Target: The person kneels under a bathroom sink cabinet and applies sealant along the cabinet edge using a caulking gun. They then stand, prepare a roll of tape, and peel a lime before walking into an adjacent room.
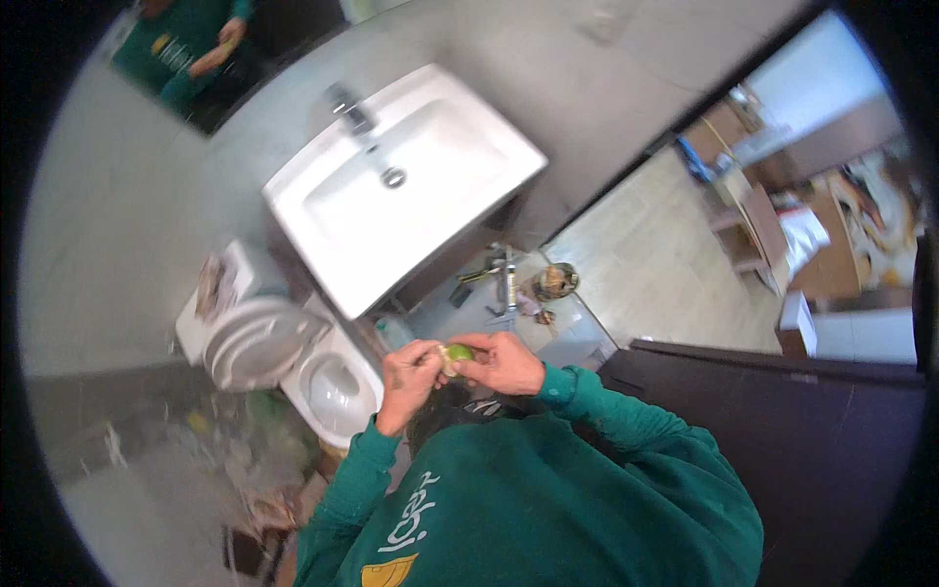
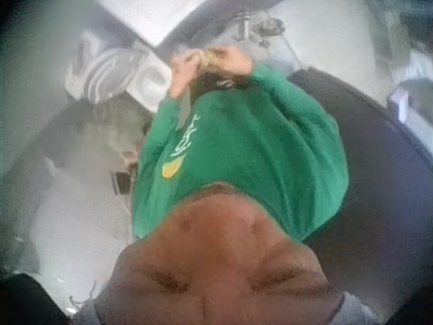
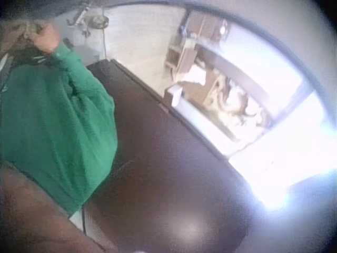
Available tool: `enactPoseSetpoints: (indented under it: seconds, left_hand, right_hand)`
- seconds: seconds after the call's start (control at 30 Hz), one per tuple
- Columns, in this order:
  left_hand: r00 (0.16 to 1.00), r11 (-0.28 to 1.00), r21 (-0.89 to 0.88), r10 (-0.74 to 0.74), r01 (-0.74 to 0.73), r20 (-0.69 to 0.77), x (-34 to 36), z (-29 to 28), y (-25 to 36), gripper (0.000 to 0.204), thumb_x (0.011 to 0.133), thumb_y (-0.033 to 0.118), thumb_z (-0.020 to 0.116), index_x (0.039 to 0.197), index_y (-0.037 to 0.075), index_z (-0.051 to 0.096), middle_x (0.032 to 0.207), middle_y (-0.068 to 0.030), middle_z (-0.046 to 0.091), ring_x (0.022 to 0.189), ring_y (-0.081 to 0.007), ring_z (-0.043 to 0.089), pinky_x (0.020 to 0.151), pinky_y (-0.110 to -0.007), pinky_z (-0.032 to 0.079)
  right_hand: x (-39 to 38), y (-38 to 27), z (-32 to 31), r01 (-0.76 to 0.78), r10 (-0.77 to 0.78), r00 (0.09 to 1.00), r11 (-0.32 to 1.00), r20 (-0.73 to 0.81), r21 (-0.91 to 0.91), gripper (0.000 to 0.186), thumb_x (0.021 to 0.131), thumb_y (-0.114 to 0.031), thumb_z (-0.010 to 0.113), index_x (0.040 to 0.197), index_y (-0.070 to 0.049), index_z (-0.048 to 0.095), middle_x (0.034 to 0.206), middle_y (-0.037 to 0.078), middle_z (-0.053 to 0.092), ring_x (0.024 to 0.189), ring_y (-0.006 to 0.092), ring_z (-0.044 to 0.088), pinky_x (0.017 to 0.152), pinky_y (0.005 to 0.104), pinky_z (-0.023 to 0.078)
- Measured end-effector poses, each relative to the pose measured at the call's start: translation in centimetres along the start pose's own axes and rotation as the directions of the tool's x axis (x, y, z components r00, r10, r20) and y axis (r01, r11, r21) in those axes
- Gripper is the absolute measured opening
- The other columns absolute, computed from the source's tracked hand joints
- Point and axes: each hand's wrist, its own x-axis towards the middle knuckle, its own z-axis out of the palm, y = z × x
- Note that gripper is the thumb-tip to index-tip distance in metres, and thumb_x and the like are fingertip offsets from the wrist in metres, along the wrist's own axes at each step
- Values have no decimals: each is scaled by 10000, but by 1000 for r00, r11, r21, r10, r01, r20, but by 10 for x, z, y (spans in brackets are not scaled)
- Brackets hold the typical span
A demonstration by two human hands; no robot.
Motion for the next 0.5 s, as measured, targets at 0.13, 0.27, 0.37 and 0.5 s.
enactPoseSetpoints:
  seconds: [0.13,0.27,0.37,0.5]
  left_hand:
    - [994,985,-153,-66,80,92,30,50,30,204,934,67,526,988,-82,655,784,-122,667,640,-161,641,606,-280,544]
    - [952,974,-137,-137,179,273,40,98,42,205,922,64,541,983,-90,661,819,-115,673,691,-159,645,627,-277,540]
    - [897,975,-17,-198,223,395,48,124,52,227,909,84,550,988,-95,665,842,-114,675,715,-155,644,643,-279,542]
    - [863,977,-6,-185,213,471,62,156,69,243,865,33,591,1047,-113,658,828,-140,683,666,-176,659,619,-283,558]
  right_hand:
    - [-33,-1,-50,85,-91,970,996,-225,-39,406,810,-224,671,1162,-27,629,851,158,683,748,157,655,689,306,521]
    - [-65,20,-88,61,-98,908,993,-408,-103,421,771,-284,684,1111,-36,662,930,175,690,814,268,678,760,353,525]
    - [-84,36,-108,70,-148,887,979,-437,-189,453,769,-313,697,1139,-54,660,926,155,628,736,240,631,698,334,502]
    - [-100,43,-123,119,-161,870,986,-466,-118,470,743,-334,705,1114,-47,675,927,179,614,848,314,626,770,375,496]
